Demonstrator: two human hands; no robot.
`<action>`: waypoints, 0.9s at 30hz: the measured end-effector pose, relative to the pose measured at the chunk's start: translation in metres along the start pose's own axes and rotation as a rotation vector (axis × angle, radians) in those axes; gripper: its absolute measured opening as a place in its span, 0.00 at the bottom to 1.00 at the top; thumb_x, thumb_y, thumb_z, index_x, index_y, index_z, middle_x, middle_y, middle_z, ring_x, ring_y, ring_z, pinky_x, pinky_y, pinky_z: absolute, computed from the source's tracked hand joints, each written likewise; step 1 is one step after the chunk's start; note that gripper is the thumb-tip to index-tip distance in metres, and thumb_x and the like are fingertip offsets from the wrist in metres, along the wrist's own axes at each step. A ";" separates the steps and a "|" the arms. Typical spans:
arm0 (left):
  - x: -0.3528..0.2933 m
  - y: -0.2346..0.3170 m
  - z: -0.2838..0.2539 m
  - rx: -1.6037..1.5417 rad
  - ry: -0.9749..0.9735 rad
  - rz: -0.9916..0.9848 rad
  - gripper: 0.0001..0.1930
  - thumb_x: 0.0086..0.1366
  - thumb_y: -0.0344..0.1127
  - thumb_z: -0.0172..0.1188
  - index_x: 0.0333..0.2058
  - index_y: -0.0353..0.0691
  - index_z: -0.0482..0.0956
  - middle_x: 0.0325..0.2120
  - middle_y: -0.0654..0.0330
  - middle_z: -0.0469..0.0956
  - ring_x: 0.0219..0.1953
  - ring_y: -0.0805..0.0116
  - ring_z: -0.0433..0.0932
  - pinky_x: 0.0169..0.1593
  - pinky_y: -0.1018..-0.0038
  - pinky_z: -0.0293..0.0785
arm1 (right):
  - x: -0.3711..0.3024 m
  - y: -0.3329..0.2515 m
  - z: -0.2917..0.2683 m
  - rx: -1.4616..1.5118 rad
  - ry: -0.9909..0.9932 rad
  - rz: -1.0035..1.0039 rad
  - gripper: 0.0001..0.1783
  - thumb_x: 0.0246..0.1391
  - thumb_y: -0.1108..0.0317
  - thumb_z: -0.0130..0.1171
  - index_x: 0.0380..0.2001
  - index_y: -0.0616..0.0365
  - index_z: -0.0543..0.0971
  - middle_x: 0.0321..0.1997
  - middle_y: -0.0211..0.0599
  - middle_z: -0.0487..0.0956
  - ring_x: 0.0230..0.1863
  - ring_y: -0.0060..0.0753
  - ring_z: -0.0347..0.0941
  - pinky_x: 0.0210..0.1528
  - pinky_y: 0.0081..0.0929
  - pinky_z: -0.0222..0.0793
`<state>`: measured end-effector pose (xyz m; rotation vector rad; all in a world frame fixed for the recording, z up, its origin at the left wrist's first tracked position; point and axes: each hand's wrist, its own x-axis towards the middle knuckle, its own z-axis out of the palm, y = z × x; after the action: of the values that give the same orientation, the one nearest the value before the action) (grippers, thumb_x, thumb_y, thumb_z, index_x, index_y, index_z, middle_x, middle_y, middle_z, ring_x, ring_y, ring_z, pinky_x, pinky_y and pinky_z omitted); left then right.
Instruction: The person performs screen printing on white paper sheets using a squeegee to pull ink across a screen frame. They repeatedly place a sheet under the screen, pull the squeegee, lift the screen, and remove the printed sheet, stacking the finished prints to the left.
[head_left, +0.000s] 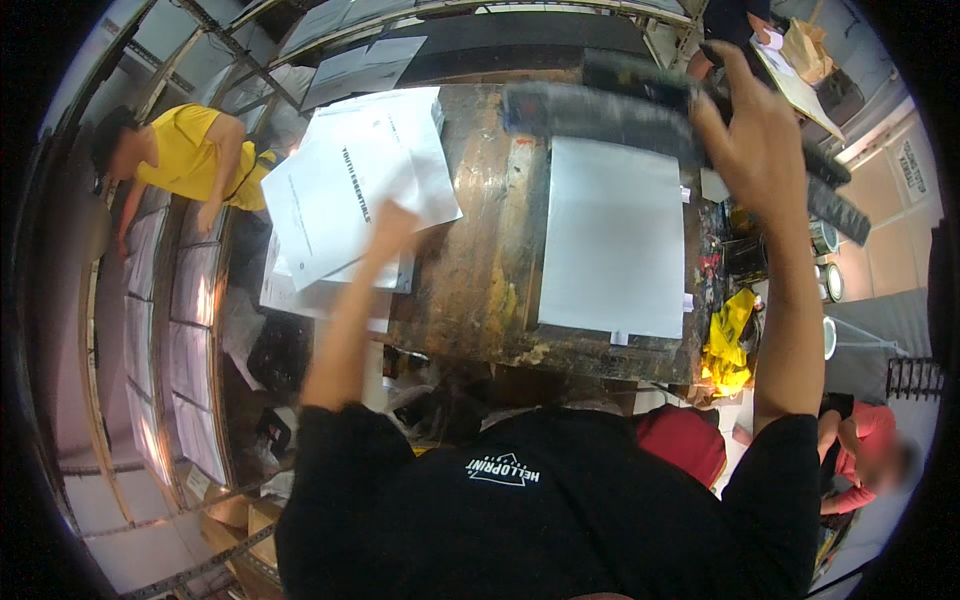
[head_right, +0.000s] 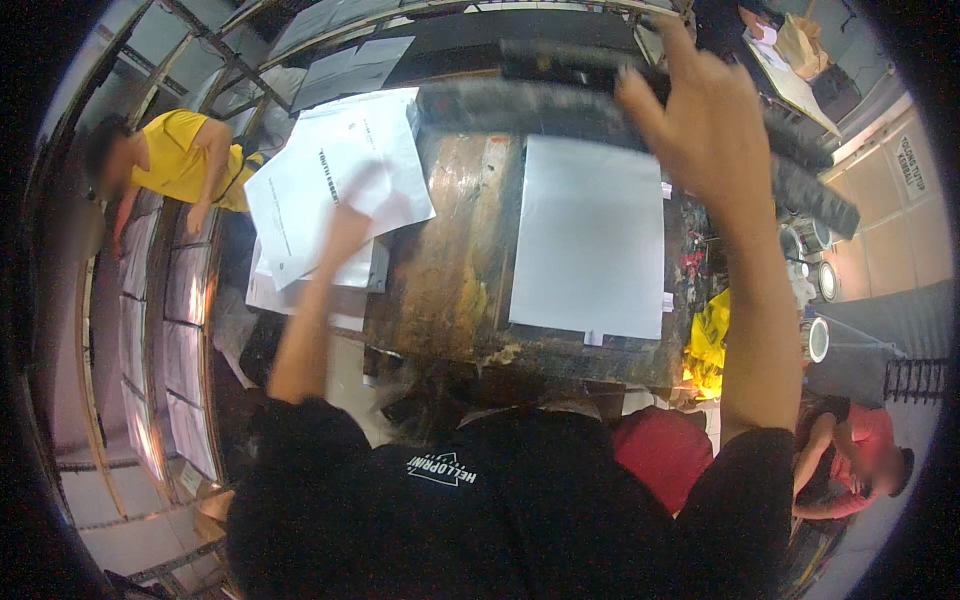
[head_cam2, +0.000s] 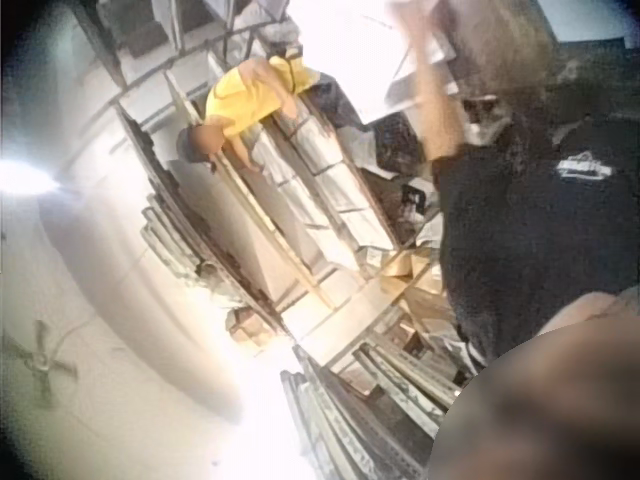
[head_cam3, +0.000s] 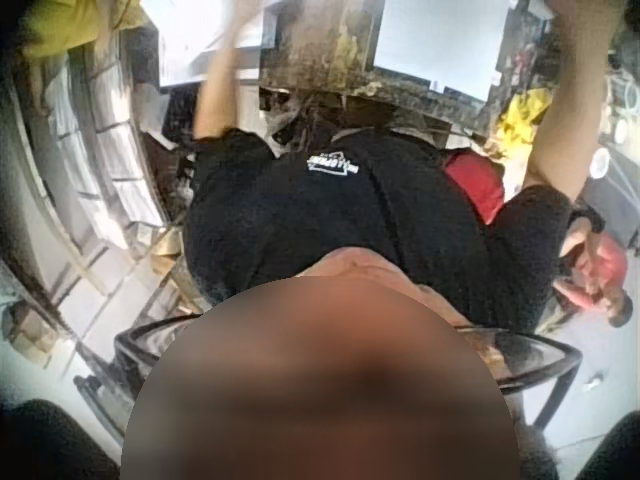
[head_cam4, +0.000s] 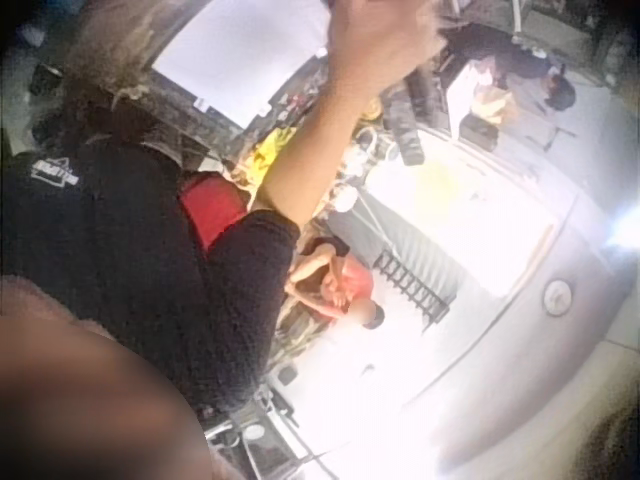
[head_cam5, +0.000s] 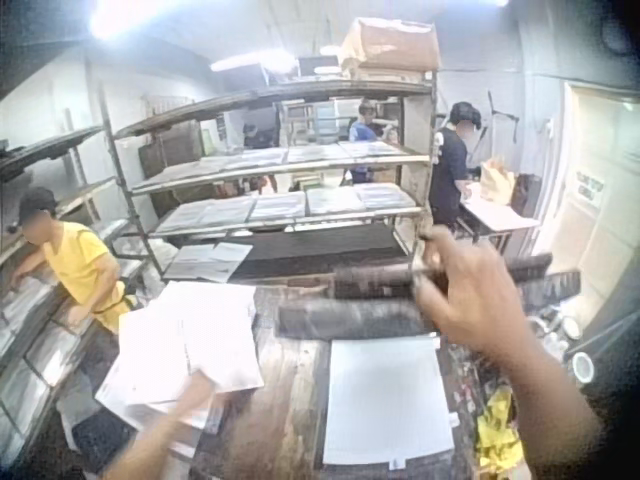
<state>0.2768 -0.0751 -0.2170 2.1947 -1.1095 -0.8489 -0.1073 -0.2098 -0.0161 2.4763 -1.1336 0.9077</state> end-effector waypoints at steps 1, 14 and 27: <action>-0.054 0.021 0.037 -0.312 -0.060 0.271 0.40 0.59 0.51 0.69 0.63 0.35 0.64 0.64 0.40 0.66 0.65 0.56 0.66 0.66 0.58 0.63 | -0.017 -0.007 0.004 0.011 0.013 -0.018 0.29 0.56 0.51 0.57 0.58 0.55 0.75 0.35 0.52 0.80 0.40 0.54 0.76 0.49 0.50 0.65; -0.176 -0.085 0.254 -1.454 -0.534 -0.641 0.67 0.55 0.89 0.32 0.71 0.28 0.43 0.69 0.32 0.54 0.72 0.39 0.56 0.72 0.49 0.56 | -0.354 -0.045 0.152 0.340 -0.677 0.026 0.26 0.49 0.52 0.71 0.48 0.52 0.80 0.41 0.39 0.79 0.44 0.46 0.74 0.46 0.45 0.73; -0.187 -0.071 0.257 -1.284 -0.355 -0.821 0.67 0.55 0.89 0.31 0.73 0.32 0.38 0.71 0.37 0.51 0.72 0.36 0.53 0.71 0.47 0.56 | -0.069 0.142 0.411 0.267 -0.582 -0.024 0.25 0.60 0.39 0.57 0.41 0.50 0.80 0.39 0.45 0.83 0.45 0.52 0.80 0.40 0.51 0.77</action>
<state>0.0376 0.0729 -0.3808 1.2801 0.3629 -1.6843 -0.0719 -0.4586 -0.3777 3.0835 -1.1990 0.3431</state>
